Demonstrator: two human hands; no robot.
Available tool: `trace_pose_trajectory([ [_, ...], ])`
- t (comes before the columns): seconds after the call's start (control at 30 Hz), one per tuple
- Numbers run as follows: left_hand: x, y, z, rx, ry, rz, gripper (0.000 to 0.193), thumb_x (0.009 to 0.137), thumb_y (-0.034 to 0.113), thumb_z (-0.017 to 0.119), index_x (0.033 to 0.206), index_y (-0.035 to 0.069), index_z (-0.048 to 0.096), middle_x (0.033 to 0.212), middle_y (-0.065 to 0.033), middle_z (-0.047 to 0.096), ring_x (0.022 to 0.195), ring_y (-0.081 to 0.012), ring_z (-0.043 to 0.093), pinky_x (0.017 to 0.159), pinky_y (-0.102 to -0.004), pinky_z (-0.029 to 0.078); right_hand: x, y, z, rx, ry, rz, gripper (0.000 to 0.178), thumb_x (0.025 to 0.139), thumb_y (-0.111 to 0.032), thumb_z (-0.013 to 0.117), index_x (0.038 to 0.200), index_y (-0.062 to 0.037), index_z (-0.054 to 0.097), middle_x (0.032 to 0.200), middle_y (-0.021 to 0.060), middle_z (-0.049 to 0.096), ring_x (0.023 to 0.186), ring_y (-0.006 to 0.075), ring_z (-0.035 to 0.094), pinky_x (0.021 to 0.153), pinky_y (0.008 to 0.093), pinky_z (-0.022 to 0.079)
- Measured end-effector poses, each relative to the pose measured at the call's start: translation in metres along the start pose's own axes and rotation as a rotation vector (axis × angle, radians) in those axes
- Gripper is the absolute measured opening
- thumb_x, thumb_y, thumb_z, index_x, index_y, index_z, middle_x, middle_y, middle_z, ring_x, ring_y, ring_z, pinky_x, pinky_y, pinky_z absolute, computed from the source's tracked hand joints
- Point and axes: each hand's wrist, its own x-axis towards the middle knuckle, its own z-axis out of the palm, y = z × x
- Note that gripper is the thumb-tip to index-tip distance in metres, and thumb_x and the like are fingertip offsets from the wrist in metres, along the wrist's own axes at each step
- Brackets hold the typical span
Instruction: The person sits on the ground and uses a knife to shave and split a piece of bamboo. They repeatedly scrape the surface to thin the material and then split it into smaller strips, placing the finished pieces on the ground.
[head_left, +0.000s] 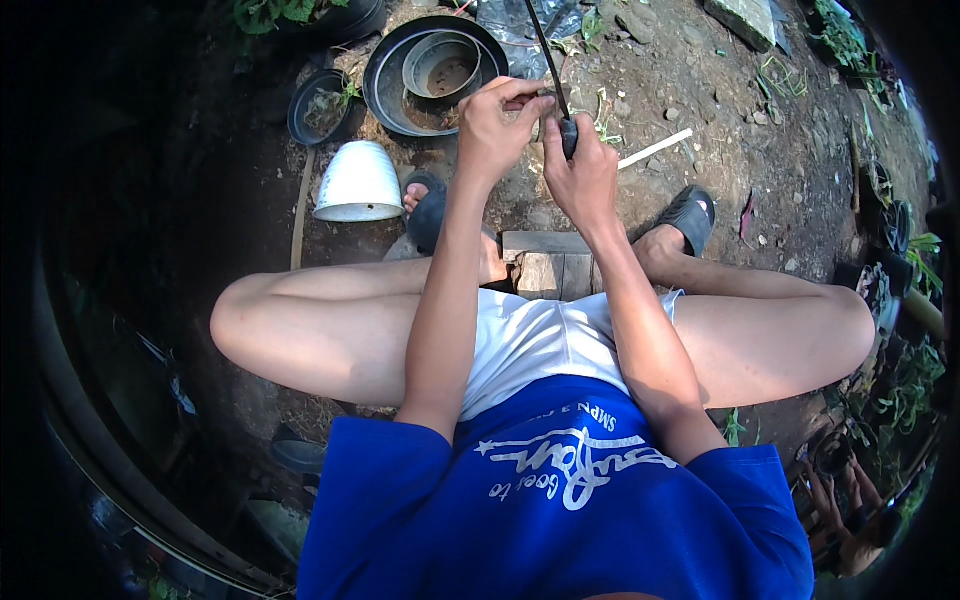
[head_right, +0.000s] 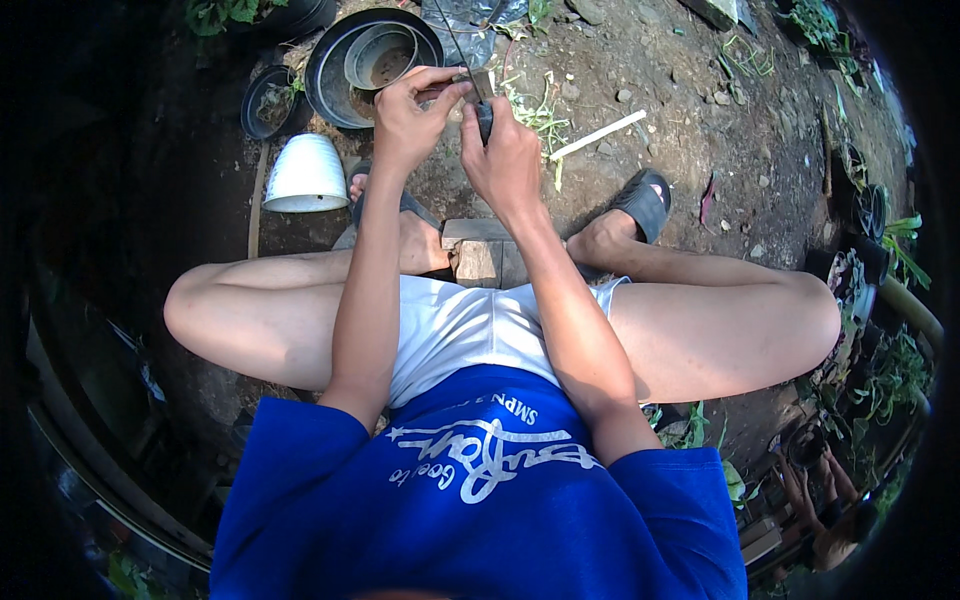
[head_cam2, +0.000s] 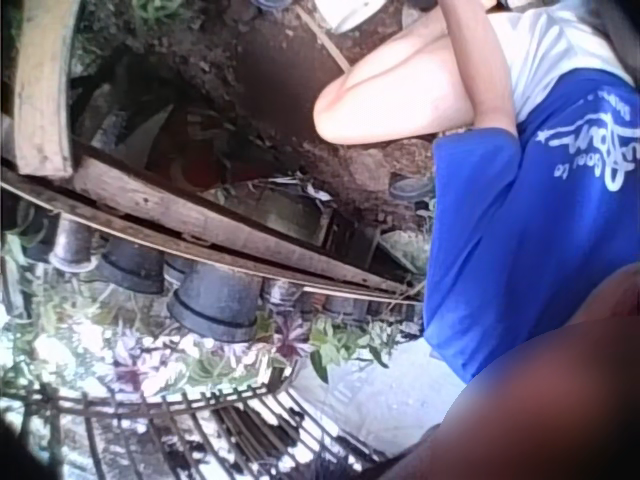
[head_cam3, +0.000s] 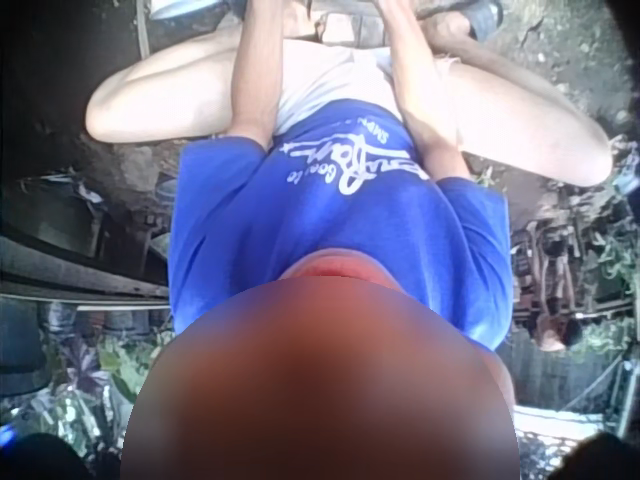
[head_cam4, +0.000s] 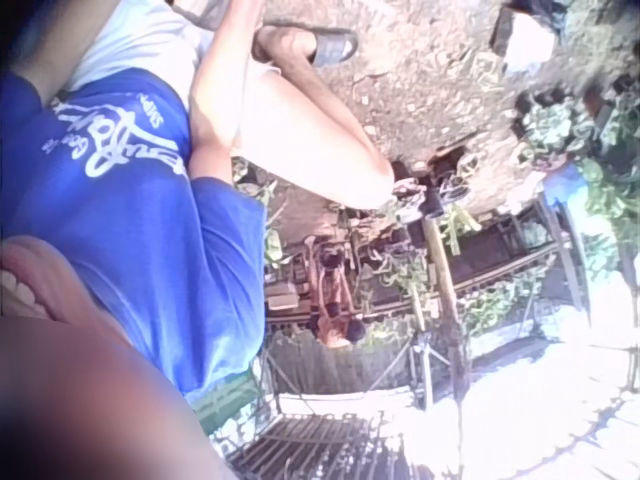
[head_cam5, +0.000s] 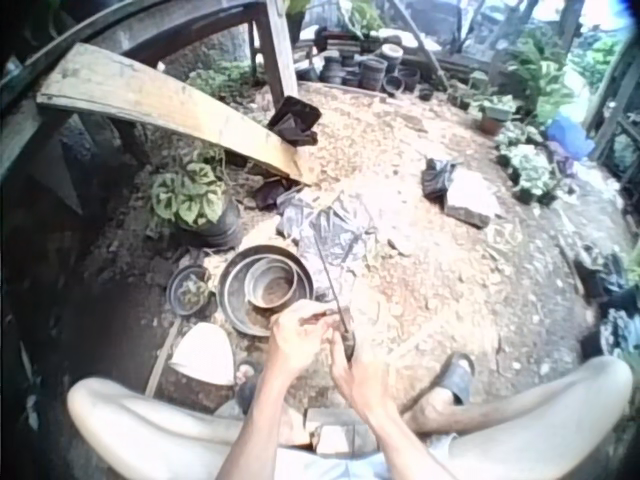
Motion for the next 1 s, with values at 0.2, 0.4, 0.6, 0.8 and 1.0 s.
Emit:
trace_pose_trajectory([
  [0.2,0.0,0.0,-0.003,0.028,-0.034,-0.042,0.022,0.091,0.008,0.078,0.113,0.002,0.079,0.102,-0.0093,0.076,0.094,-0.0179,0.075,0.084,-0.0303,0.058,0.002,0.0,0.0,-0.041,-0.027,0.035,0.023,0.101,-0.02,0.069,0.093,-0.0005,0.059,0.062,0.0215,0.062,0.055,0.0398,0.066,0.051,0.0454,0.047],
  [0.4,-0.001,0.001,-0.002,0.011,0.003,-0.032,0.022,0.088,0.009,0.08,0.109,0.0,0.079,0.098,-0.0144,0.076,0.088,-0.023,0.076,0.081,-0.0334,0.06,0.004,-0.002,-0.002,-0.077,-0.078,0.064,0.022,0.1,-0.02,0.068,0.096,0.0006,0.061,0.067,0.0257,0.067,0.063,0.0447,0.07,0.056,0.0514,0.052],
  [0.6,-0.002,-0.005,0.0,0.035,-0.022,-0.014,0.023,0.091,0.012,0.079,0.112,0.002,0.079,0.103,-0.0121,0.076,0.092,-0.0216,0.077,0.085,-0.0322,0.06,0.005,-0.002,0.0,-0.084,-0.077,0.018,0.025,0.102,-0.023,0.067,0.096,0.0007,0.061,0.071,0.0269,0.068,0.066,0.0451,0.071,0.057,0.0496,0.052],
  [0.8,-0.001,-0.015,0.001,0.012,0.052,0.109,0.026,0.084,0.016,0.085,0.105,0.002,0.08,0.095,-0.0171,0.075,0.084,-0.0272,0.075,0.078,-0.0379,0.059,0.004,-0.002,0.005,-0.154,-0.065,-0.006,0.031,0.103,-0.028,0.064,0.1,0.0022,0.064,0.082,0.0276,0.071,0.076,0.0452,0.072,0.065,0.0513,0.052],
  [1.0,0.001,-0.024,0.01,-0.095,0.049,0.085,0.025,0.08,0.012,0.084,0.101,0.0,0.079,0.092,-0.0164,0.076,0.085,-0.0264,0.076,0.08,-0.0374,0.059,0.007,0.007,0.008,-0.283,-0.025,-0.061,0.039,0.103,-0.033,0.064,0.103,0.006,0.067,0.084,0.0289,0.071,0.077,0.0484,0.069,0.067,0.0542,0.049],
])
